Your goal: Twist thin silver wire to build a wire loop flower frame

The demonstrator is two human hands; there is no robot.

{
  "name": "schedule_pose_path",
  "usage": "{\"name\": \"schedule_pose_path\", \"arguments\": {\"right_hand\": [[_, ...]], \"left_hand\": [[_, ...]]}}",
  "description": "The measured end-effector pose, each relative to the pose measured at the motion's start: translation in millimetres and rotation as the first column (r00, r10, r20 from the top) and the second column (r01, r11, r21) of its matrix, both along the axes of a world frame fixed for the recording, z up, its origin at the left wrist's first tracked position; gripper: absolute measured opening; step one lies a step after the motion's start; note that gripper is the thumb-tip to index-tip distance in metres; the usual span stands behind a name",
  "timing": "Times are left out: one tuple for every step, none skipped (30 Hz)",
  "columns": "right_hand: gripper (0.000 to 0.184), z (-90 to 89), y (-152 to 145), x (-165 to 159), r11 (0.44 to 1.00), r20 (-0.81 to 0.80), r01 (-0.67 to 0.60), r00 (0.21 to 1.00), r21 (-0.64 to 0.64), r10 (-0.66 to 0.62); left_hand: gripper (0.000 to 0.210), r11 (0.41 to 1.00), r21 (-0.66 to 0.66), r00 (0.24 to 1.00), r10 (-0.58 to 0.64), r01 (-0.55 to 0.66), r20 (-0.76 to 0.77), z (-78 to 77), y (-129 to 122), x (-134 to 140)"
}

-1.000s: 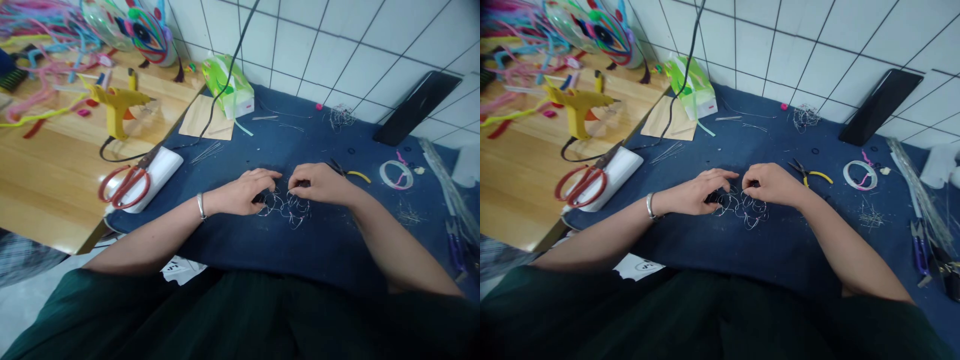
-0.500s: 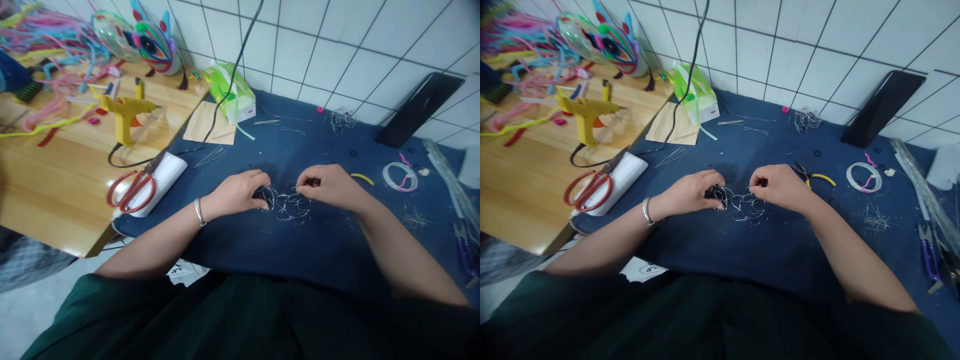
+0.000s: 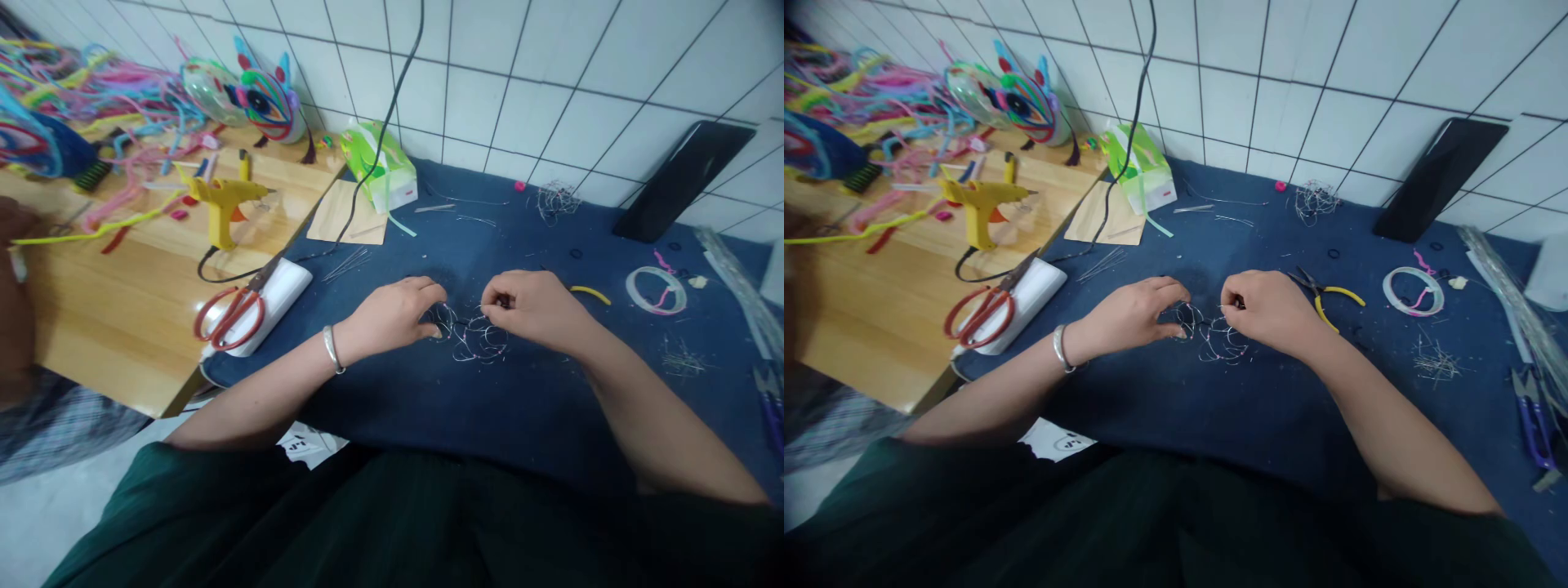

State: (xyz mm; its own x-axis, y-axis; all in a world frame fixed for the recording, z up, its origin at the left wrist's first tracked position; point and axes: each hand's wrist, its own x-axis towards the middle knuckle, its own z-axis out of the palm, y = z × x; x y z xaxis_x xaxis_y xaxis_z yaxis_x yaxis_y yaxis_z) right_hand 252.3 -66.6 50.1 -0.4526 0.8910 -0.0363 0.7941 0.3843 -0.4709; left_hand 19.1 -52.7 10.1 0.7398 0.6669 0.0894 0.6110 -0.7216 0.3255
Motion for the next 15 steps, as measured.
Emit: {"name": "schedule_pose_path", "arguments": {"right_hand": [[0.012,0.2,0,3,1.000,-0.006,0.001,1.000,0.001,-0.001],[0.012,0.7,-1,6,1.000,-0.010,0.005,1.000,0.002,-0.005],[0.012,1.5,-1,8,1.000,-0.012,0.012,1.000,0.002,-0.012],[0.012,2.6,-1,11,1.000,-0.010,0.020,1.000,0.003,-0.020],[0.011,4.0,-1,14,1.000,-0.007,0.028,1.000,0.005,-0.028],[0.011,5.5,-1,17,0.999,-0.005,0.035,0.999,0.010,-0.035],[0.010,7.0,-2,19,0.999,-0.003,0.039,0.999,0.018,-0.039],[0.010,8.4,-2,21,0.999,-0.002,0.039,0.999,0.028,-0.039],[0.010,9.6,-2,23,0.999,-0.003,0.035,0.999,0.041,-0.035],[0.010,10.5,-2,25,0.998,-0.005,0.029,1.000,0.056,-0.028],[0.010,11.1,-3,27,0.997,-0.006,0.019,1.000,0.072,-0.019],[0.010,11.3,-3,28,0.996,-0.003,0.008,1.000,0.084,-0.007],[0.011,11.2,-3,28,0.996,0.006,-0.006,1.000,0.093,0.006],[0.011,10.8,-4,28,0.995,0.020,-0.020,1.000,0.099,0.018],[0.011,10.4,-4,28,0.995,0.038,-0.034,0.999,0.099,0.031]], "left_hand": [[0.038,1.000,-0.025,1.000,-0.006,0.007,0.020,0.5,1,1],[0.038,0.999,-0.051,0.999,-0.007,0.009,0.042,1.2,2,2],[0.037,0.997,-0.079,0.998,-0.002,0.007,0.063,2.1,4,3],[0.037,0.994,-0.108,0.996,0.004,0.005,0.086,3.0,5,5],[0.037,0.991,-0.135,0.994,0.010,0.004,0.108,3.7,6,7],[0.037,0.987,-0.159,0.991,0.013,0.008,0.132,4.1,7,8],[0.038,0.984,-0.175,0.987,0.012,0.016,0.158,4.0,8,10],[0.039,0.983,-0.182,0.983,0.008,0.026,0.186,3.5,9,11],[0.040,0.982,-0.183,0.977,0.004,0.036,0.213,2.4,10,13],[0.040,0.983,-0.180,0.971,0.002,0.042,0.239,1.0,11,14],[0.039,0.983,-0.176,0.965,0.002,0.046,0.264,-0.6,12,15],[0.038,0.984,-0.174,0.958,0.004,0.048,0.285,-2.3,13,16],[0.036,0.983,-0.177,0.954,0.004,0.051,0.299,-3.8,13,17],[0.036,0.982,-0.180,0.952,0.001,0.057,0.307,-5.1,14,18],[0.035,0.981,-0.181,0.952,-0.008,0.067,0.307,-6.0,14,18]]}}
